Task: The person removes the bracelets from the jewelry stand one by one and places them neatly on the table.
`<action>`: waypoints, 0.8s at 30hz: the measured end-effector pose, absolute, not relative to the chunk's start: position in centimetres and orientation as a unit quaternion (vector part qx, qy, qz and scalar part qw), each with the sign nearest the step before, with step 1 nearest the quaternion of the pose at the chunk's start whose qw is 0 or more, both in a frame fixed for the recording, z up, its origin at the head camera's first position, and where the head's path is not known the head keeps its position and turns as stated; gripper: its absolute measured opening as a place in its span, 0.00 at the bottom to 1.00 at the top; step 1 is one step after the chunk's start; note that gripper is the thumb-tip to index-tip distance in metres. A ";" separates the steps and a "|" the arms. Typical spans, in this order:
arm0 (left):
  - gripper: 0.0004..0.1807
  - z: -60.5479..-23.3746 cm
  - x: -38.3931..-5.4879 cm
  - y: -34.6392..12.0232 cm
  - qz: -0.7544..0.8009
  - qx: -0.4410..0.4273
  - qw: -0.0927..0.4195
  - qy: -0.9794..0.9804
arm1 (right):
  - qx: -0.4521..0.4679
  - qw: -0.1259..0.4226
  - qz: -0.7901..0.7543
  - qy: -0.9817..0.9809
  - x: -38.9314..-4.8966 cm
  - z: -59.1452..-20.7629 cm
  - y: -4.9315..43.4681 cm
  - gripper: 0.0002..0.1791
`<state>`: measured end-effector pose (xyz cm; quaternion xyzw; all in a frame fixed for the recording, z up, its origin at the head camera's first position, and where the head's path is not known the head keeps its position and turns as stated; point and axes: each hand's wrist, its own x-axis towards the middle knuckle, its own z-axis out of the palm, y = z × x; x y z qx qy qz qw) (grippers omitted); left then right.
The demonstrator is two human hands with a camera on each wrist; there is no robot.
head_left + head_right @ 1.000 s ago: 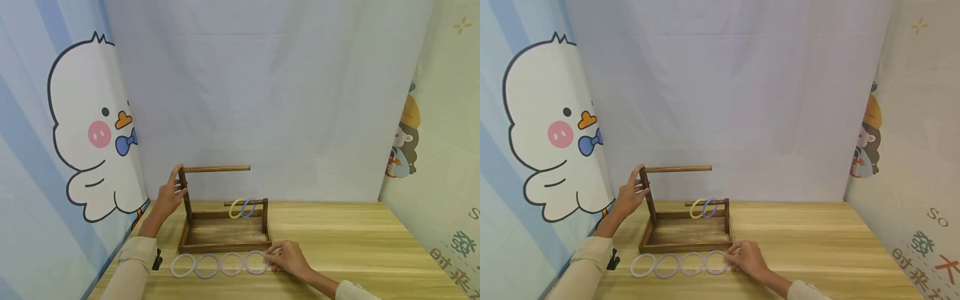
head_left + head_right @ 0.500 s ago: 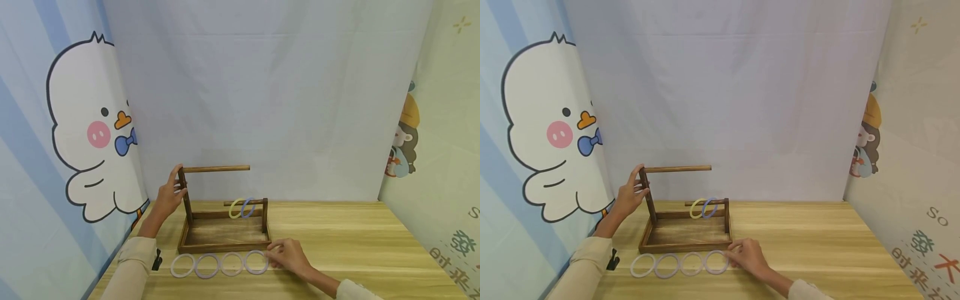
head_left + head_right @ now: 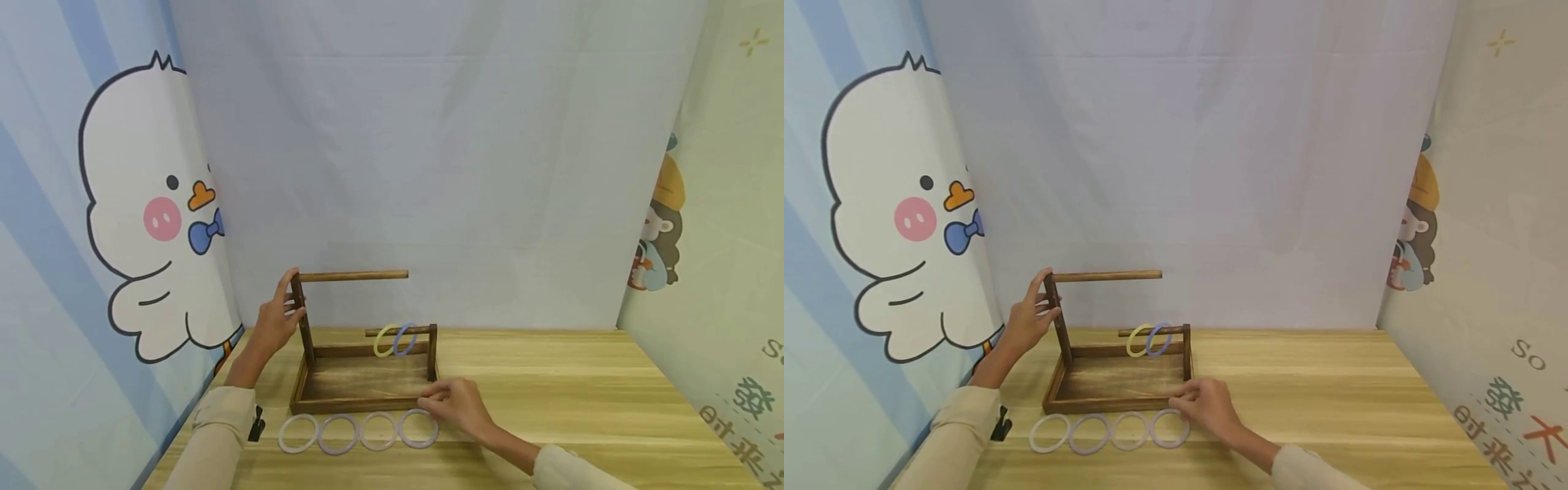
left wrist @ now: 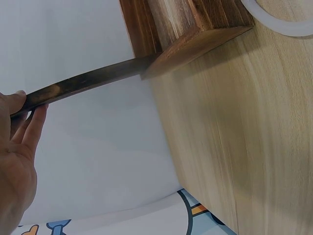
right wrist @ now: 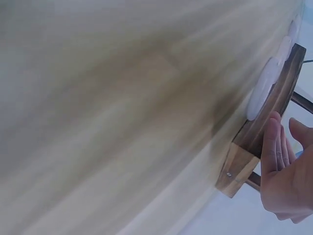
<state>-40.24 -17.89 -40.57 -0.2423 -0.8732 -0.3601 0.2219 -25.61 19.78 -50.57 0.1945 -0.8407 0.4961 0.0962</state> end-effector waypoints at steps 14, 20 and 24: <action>0.50 -40.6 -40.0 -18.0 -0.358 -0.251 0.240 -0.867 | 0.245 0.177 0.505 -0.808 -27.7 -48.3 16.2 0.09; 0.49 -40.4 -40.0 -18.0 -0.361 -0.251 0.236 -0.866 | 0.241 0.195 0.491 -0.814 -28.9 -47.4 14.9 0.10; 0.49 -40.4 -39.9 -18.1 -0.362 -0.252 0.234 -0.866 | 0.236 0.187 0.504 -0.810 -29.4 -46.9 14.3 0.11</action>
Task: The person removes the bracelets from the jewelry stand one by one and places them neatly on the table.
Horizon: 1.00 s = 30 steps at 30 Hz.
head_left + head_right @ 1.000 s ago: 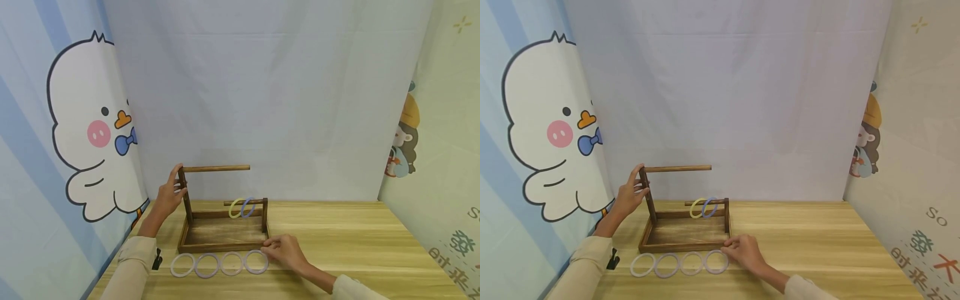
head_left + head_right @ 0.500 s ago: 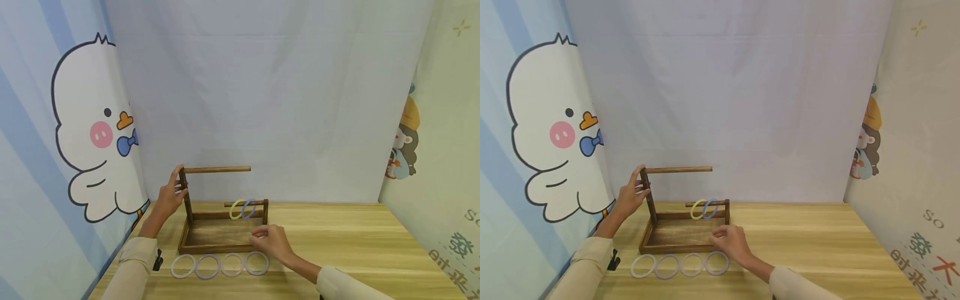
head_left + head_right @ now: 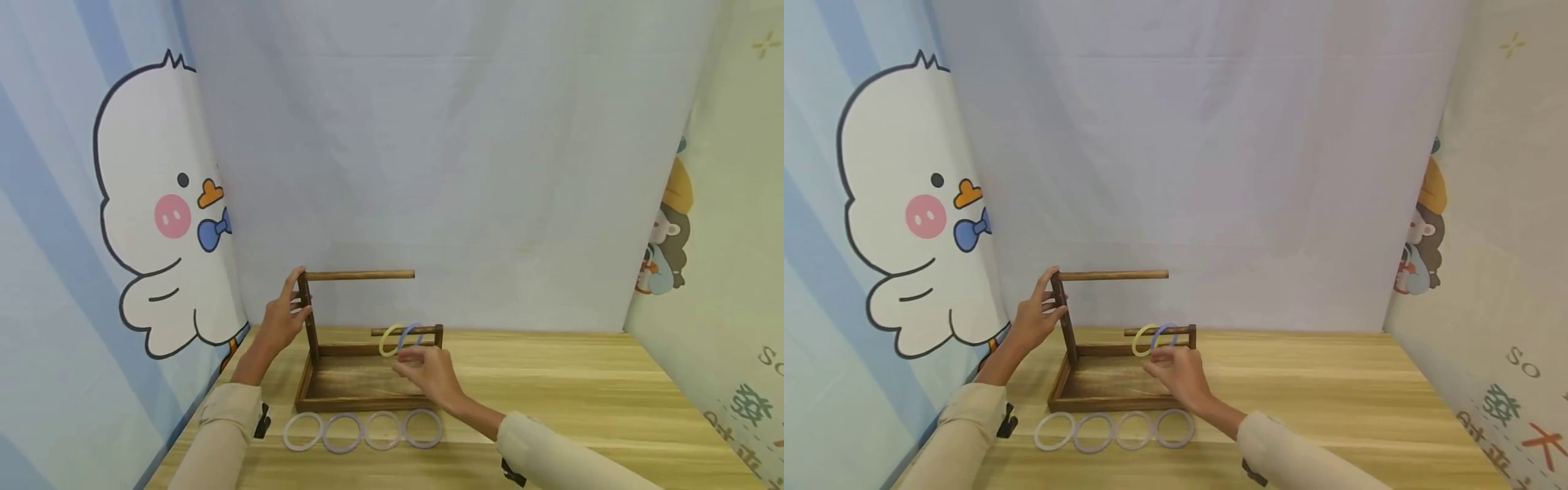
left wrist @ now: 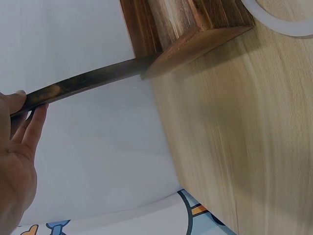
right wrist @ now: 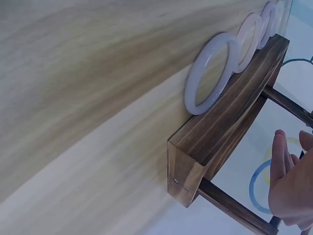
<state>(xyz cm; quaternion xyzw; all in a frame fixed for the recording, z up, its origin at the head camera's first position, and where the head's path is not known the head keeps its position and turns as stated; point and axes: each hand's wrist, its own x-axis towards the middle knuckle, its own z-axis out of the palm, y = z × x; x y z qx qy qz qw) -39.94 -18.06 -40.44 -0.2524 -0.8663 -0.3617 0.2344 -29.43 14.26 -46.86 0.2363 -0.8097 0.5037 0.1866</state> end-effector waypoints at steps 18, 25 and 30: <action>0.48 -40.4 -39.9 -17.9 -0.357 -0.252 0.241 -0.867 | 0.224 0.194 0.507 -0.809 -30.5 -45.9 12.4 0.16; 0.49 -40.4 -39.8 -17.9 -0.360 -0.246 0.236 -0.868 | 0.213 0.205 0.492 -0.819 -30.8 -45.6 11.8 0.11; 0.49 -40.5 -39.9 -17.9 -0.360 -0.247 0.237 -0.868 | 0.203 0.195 0.505 -0.816 -30.8 -45.6 11.6 0.11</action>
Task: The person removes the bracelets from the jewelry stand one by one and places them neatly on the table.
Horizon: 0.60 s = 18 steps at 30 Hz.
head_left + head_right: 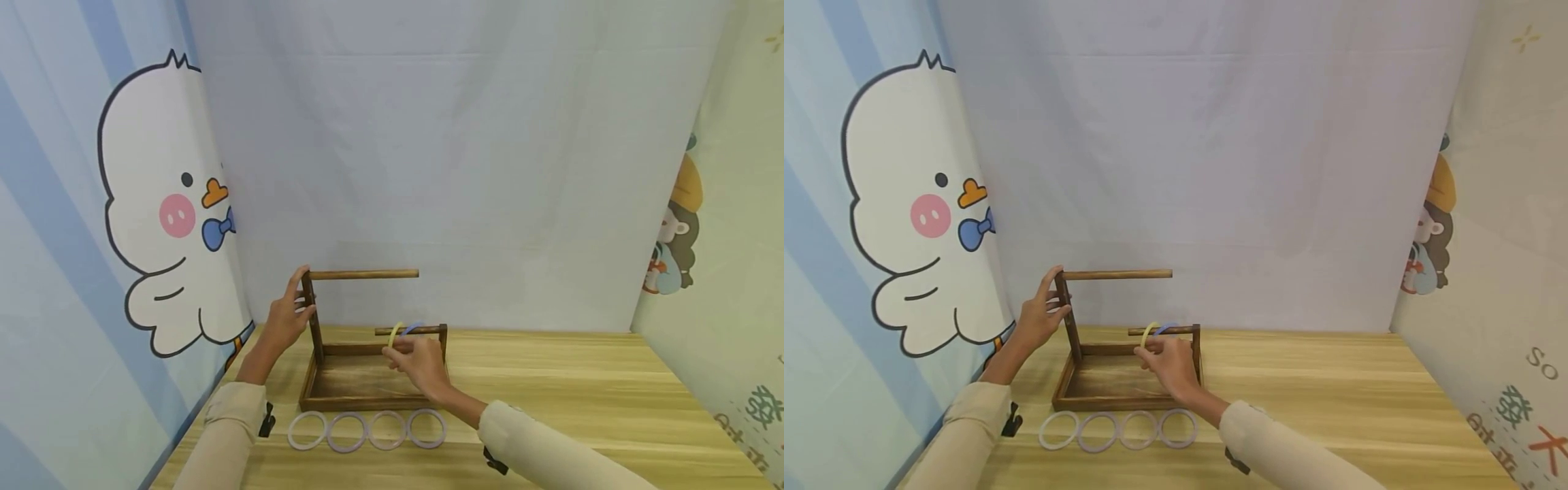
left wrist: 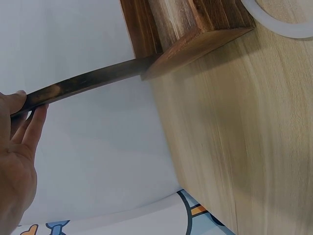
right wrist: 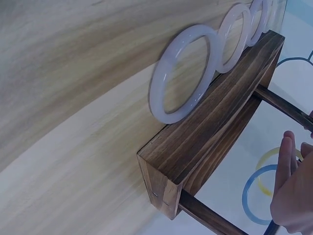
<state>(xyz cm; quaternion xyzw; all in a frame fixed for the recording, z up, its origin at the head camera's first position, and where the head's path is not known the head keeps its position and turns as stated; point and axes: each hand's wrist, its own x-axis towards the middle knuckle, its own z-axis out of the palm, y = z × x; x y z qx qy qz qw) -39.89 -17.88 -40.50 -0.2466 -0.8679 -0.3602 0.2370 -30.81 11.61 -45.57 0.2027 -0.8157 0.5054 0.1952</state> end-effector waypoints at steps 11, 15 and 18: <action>0.49 -40.3 -39.9 -17.8 -0.360 -0.247 0.238 -0.868 | 0.203 0.169 0.545 -0.796 -30.7 -45.5 11.9 0.12; 0.50 -40.3 -39.9 -17.8 -0.360 -0.243 0.233 -0.870 | 0.206 0.161 0.556 -0.789 -30.5 -45.6 12.0 0.13; 0.50 -40.4 -39.8 -17.7 -0.361 -0.240 0.230 -0.871 | 0.208 0.156 0.566 -0.782 -30.5 -45.7 12.0 0.13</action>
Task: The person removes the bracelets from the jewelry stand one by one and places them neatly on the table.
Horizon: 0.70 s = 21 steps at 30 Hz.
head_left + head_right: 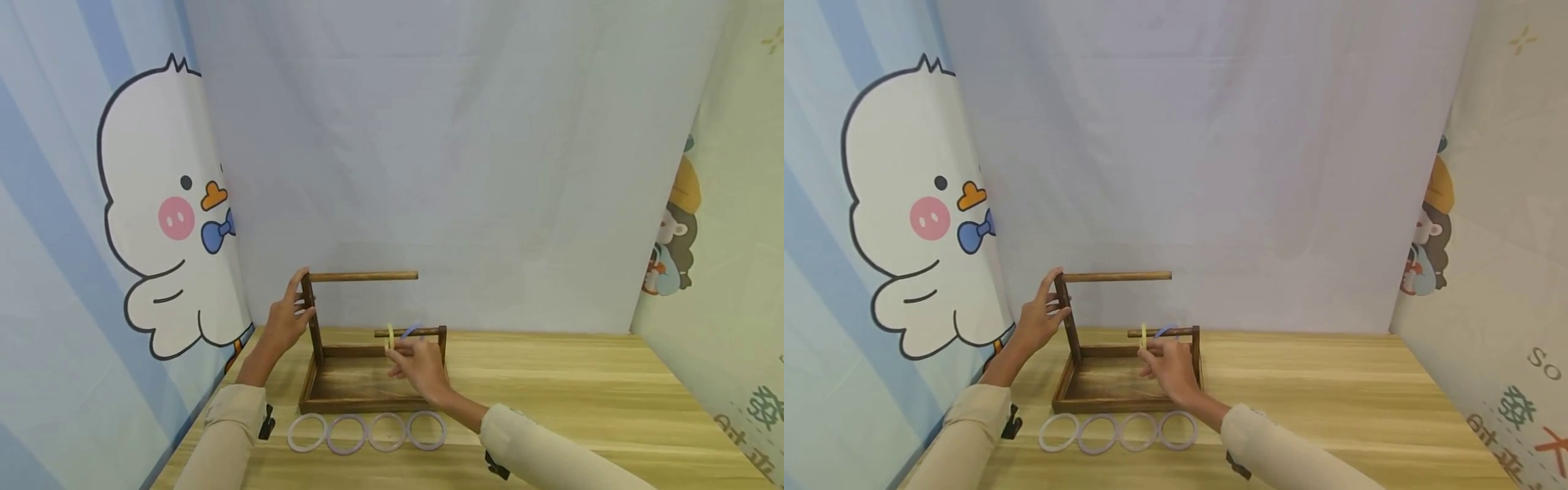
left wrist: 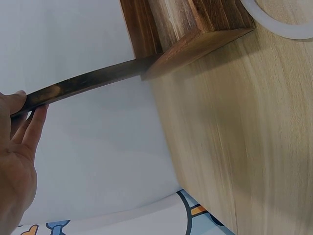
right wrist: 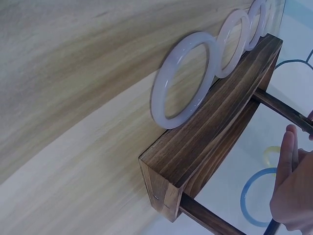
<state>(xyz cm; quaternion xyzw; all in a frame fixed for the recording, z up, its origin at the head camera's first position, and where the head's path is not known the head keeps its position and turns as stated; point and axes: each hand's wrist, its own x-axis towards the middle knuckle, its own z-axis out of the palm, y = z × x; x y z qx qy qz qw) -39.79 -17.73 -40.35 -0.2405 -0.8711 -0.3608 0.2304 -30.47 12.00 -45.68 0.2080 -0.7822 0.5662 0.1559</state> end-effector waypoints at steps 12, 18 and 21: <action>0.49 -40.4 -40.0 -17.9 -0.358 -0.244 0.233 -0.871 | 0.211 0.147 0.575 -0.777 -30.4 -46.0 11.7 0.16; 0.49 -40.5 -39.9 -17.9 -0.360 -0.244 0.230 -0.871 | 0.198 0.147 0.574 -0.781 -30.4 -46.1 11.2 0.15; 0.50 -40.6 -40.0 -18.0 -0.360 -0.243 0.229 -0.871 | 0.197 0.143 0.575 -0.781 -30.4 -46.0 11.0 0.15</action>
